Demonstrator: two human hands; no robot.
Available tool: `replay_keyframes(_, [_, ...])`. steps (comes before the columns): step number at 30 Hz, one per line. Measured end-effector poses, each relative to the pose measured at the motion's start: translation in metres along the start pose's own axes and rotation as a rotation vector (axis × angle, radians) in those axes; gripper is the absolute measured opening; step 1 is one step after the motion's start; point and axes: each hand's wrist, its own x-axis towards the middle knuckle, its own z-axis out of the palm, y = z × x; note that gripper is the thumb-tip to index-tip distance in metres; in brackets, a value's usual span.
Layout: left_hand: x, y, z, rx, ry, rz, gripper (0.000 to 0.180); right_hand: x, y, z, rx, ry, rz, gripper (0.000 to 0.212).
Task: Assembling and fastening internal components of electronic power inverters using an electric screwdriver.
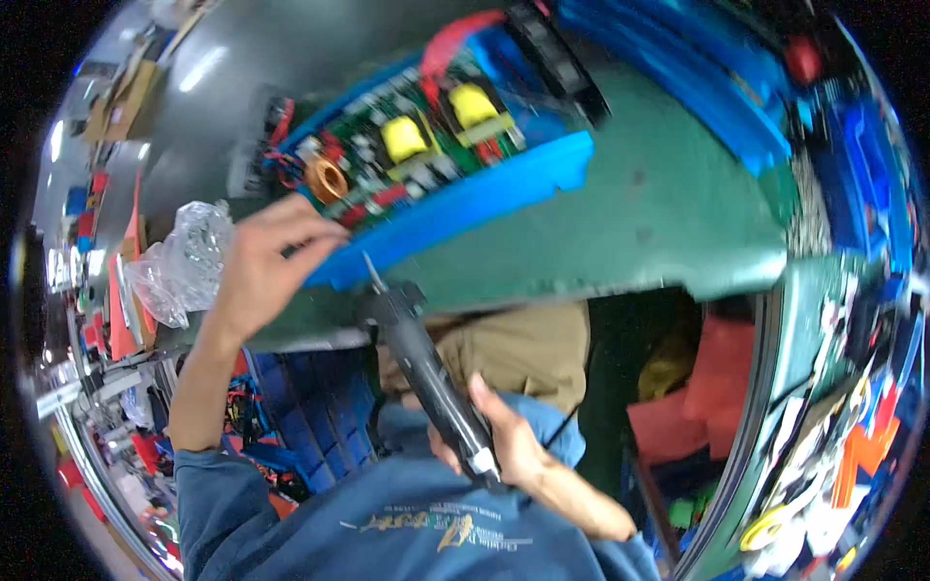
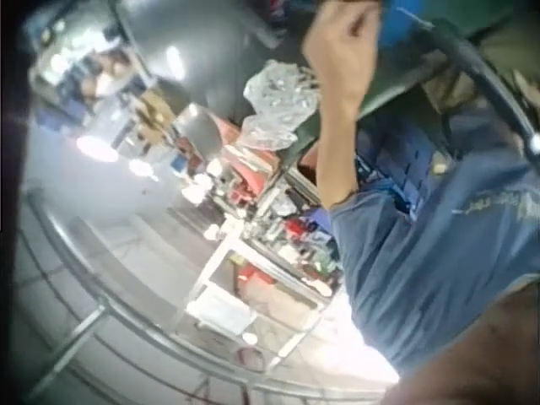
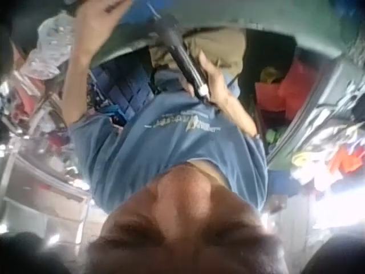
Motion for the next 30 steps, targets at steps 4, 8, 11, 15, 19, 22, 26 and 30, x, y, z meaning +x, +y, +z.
replay_keyframes(4, [-0.003, -0.007, -0.002, 0.069, 0.042, 0.075, 0.008, -0.005, 0.000, 0.016, -0.092, 0.068, -0.004, 0.096])
replay_keyframes(8, [-0.003, -0.011, -0.007, 0.041, -0.026, 0.061, 0.012, -0.002, -0.003, 0.026, -0.210, 0.184, 0.011, 0.100])
replay_keyframes(11, [-0.005, -0.012, -0.009, -0.070, -0.061, 0.006, 0.020, 0.001, -0.005, 0.026, -0.368, 0.196, -0.037, 0.108])
replay_keyframes(15, [-0.014, -0.003, -0.017, -0.080, -0.150, 0.053, 0.044, -0.002, -0.004, 0.019, -0.444, 0.203, -0.052, 0.108])
replay_keyframes(19, [-0.019, 0.009, -0.012, 0.044, -0.094, 0.068, 0.040, -0.006, -0.004, 0.024, -0.492, 0.271, -0.053, 0.105])
replay_keyframes(22, [-0.023, 0.005, 0.005, 0.101, 0.013, 0.085, 0.039, -0.005, -0.003, 0.028, -0.526, 0.337, -0.067, 0.103])
replay_keyframes(26, [-0.023, -0.002, 0.010, 0.104, 0.049, 0.110, 0.038, -0.003, 0.002, 0.017, -0.514, 0.319, -0.051, 0.099])
replay_keyframes(30, [-0.017, 0.003, 0.004, 0.088, 0.023, 0.086, 0.038, 0.003, -0.006, 0.009, -0.094, 0.023, 0.132, 0.103])
